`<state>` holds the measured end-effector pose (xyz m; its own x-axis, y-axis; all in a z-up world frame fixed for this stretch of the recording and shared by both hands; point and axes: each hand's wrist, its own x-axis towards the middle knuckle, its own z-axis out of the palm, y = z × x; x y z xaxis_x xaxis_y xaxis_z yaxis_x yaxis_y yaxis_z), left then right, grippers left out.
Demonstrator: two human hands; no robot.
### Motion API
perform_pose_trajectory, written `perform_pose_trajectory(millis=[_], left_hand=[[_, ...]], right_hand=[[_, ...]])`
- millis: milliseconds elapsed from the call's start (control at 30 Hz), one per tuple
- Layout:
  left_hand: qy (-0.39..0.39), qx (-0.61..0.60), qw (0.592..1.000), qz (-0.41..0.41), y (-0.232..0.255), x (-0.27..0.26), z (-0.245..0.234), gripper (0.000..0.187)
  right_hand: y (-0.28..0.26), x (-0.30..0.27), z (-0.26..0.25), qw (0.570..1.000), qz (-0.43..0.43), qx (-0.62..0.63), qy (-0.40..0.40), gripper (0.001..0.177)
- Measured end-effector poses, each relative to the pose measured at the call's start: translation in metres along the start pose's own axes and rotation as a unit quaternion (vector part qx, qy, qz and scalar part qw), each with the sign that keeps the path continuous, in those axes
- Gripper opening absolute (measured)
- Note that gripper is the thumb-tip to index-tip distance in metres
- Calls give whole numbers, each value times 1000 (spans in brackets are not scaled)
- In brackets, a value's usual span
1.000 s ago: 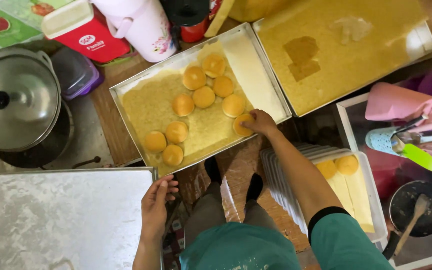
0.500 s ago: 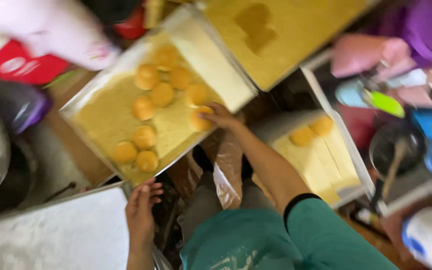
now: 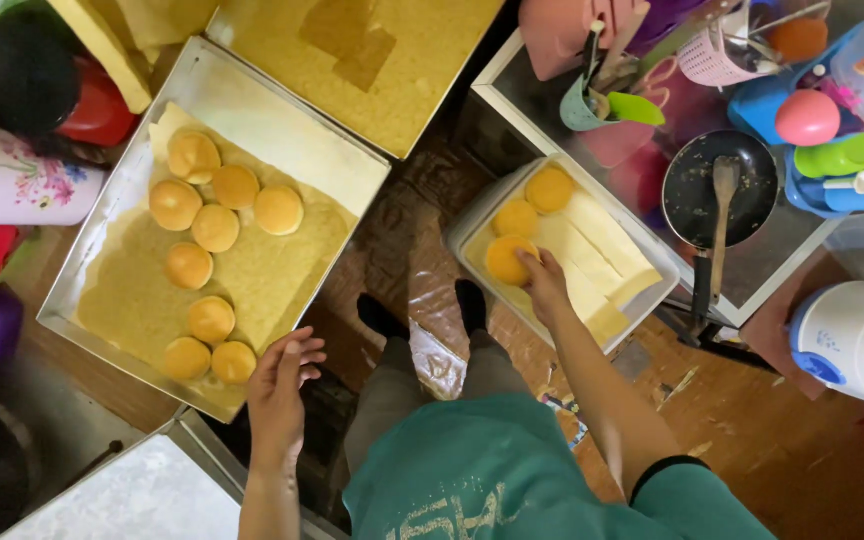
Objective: The person places a sheet of parchment paper into a plastic container, then transfers round baked buns from a metal tray into the container one by one. The person closes the container lid and sets it aside.
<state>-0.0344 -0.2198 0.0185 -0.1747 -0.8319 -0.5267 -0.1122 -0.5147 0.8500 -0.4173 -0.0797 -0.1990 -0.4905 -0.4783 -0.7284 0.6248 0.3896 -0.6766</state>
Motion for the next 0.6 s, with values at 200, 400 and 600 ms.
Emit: perform_pose_trajectory(millis=[200, 400, 600], left_hand=[[-36, 34, 999, -4, 6, -1, 34, 32], [-30, 32, 999, -7, -7, -7, 29, 32], [-23, 15, 1000, -9, -10, -14, 22, 32]], right_hand=[[79, 47, -22, 997, -12, -73, 37, 53], [108, 53, -34, 975, -21, -199, 93, 43], [90, 50, -23, 988, -29, -147, 31, 45]])
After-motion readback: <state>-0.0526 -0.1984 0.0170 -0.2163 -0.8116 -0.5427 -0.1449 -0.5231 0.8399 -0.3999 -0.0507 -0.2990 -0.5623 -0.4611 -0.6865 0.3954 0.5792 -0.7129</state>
